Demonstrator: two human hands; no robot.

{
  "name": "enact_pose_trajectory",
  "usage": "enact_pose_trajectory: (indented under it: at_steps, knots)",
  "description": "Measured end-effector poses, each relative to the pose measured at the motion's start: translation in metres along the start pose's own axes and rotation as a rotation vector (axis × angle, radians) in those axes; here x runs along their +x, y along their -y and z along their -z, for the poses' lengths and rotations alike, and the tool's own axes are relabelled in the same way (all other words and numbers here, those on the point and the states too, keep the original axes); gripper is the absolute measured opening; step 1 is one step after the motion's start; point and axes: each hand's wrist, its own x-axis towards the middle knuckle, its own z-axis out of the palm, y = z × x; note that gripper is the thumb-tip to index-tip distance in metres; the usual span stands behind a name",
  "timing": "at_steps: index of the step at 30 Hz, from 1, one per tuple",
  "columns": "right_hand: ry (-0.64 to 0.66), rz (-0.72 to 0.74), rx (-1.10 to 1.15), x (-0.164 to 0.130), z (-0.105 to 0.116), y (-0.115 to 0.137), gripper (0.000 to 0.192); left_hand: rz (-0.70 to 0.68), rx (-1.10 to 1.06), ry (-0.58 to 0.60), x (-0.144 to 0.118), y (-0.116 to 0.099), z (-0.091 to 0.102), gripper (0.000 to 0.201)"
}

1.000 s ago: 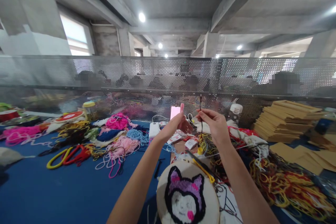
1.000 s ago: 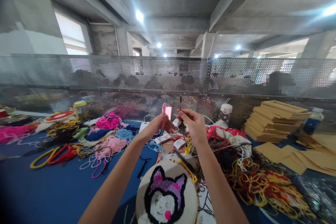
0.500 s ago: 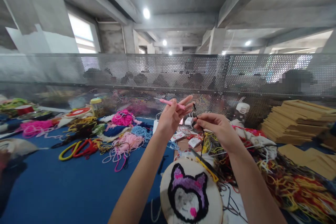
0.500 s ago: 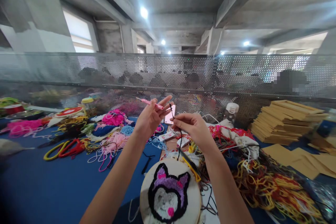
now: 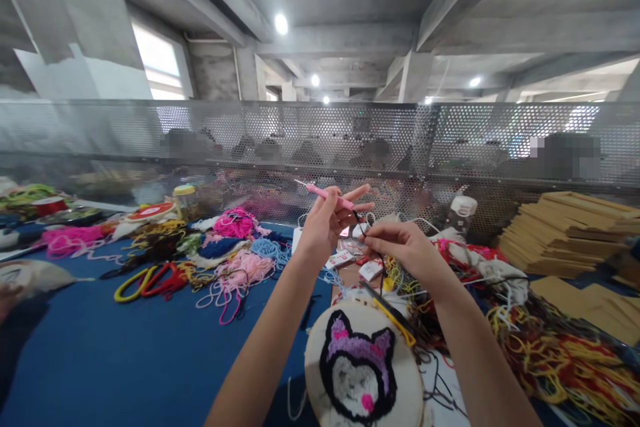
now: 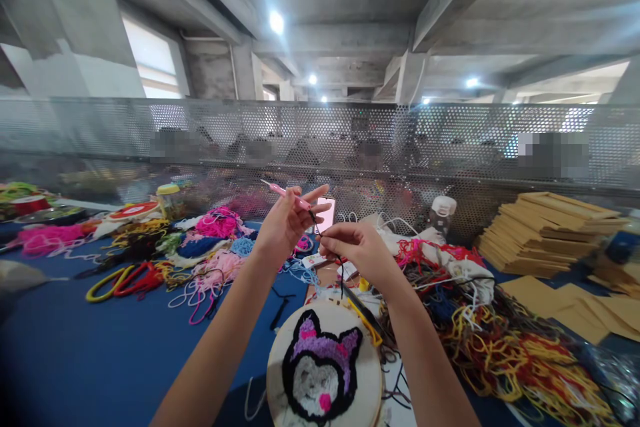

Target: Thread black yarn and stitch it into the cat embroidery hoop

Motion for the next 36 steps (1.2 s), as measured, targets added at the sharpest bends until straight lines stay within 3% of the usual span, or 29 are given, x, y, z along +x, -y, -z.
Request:
enact_pose_trajectory:
  at_steps: [12,23,31,36]
  knots:
    - [0.014,-0.038,-0.086,0.004,0.003,-0.010,0.011,-0.015,0.177,-0.031,0.003,-0.007,0.011,0.022]
    - [0.002,-0.065,-0.107,0.007,0.003,-0.014,0.012,0.056,0.369,0.082,-0.002,-0.016,0.015,0.020]
    - [-0.139,0.001,0.056,0.006,-0.003,-0.012,0.030,0.054,0.590,0.171,-0.001,-0.007,0.013,0.020]
    - [-0.197,0.067,0.041,0.005,-0.007,-0.007,0.027,0.104,0.563,0.095,0.001,0.002,0.010,0.020]
